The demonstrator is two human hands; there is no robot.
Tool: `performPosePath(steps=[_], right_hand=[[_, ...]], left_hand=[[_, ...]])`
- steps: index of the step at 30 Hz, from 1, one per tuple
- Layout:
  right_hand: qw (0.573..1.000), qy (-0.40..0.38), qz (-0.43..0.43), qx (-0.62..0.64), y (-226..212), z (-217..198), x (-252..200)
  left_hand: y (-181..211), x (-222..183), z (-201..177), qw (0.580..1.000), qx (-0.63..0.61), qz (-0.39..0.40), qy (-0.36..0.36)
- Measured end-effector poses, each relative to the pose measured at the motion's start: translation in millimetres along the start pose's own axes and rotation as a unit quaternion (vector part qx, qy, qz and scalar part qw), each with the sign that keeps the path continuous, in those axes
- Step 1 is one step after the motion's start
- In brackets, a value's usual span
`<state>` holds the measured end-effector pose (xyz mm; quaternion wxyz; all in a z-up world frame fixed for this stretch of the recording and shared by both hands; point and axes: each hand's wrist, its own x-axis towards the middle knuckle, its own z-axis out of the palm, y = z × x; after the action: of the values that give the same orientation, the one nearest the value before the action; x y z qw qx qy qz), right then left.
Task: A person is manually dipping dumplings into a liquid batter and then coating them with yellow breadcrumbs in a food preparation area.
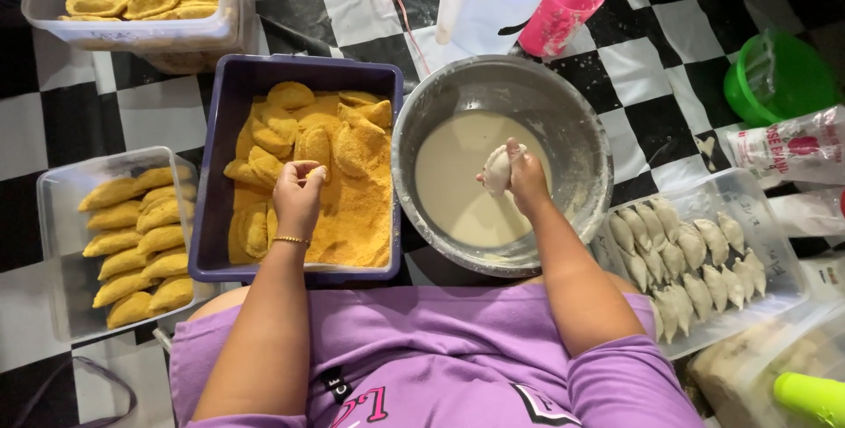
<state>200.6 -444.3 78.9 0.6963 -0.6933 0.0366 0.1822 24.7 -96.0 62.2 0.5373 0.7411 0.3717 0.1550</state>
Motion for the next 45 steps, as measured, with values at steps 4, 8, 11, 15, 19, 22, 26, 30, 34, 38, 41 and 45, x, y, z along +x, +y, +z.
performPosePath(steps=[4, 8, 11, 15, 19, 22, 26, 30, 34, 38, 41, 45], right_hand=[[0.997, -0.026, 0.005, -0.078, -15, 4, -10], [1.0, 0.008, 0.015, 0.014, 7, -11, 7], [0.988, 0.014, 0.079, 0.134, 20, -31, 23], [0.969, -0.005, 0.165, 0.185, 28, -52, 34], [0.947, 0.018, 0.204, 0.246, -8, -33, 10], [0.988, -0.05, 0.115, 0.09, -58, 19, -42], [0.986, -0.141, 0.08, -0.045, -59, 85, -67], [0.797, -0.247, -0.176, -0.523, -18, 142, -64], [0.738, -0.182, -0.225, -0.609, -2, 171, -52], [0.835, -0.138, -0.147, -0.512, -35, 133, -60], [0.929, -0.102, -0.101, -0.342, -67, 50, -74], [0.963, 0.05, -0.12, -0.237, -50, -113, -71]], left_hand=[[-3, 2, 1, 1.0, 0.016, 0.004, -0.01], [-15, 3, 9, 1.0, 0.021, 0.012, -0.018], [-25, -2, 24, 0.998, 0.037, 0.03, -0.049], [-28, -9, 31, 0.957, 0.233, 0.05, -0.167], [-45, -8, 30, 0.864, 0.403, -0.122, -0.277], [-105, 27, 58, 0.844, 0.419, -0.147, -0.303], [-123, 24, 58, 0.841, 0.378, -0.136, -0.362], [-40, -16, 14, 0.861, 0.33, -0.125, -0.366], [1, -19, -14, 0.908, 0.168, -0.221, -0.313], [-60, -10, 15, 0.922, 0.017, -0.245, -0.299], [-70, -15, 34, 0.88, -0.206, -0.213, -0.37], [-73, -3, 26, 0.953, 0.174, -0.048, -0.243]])
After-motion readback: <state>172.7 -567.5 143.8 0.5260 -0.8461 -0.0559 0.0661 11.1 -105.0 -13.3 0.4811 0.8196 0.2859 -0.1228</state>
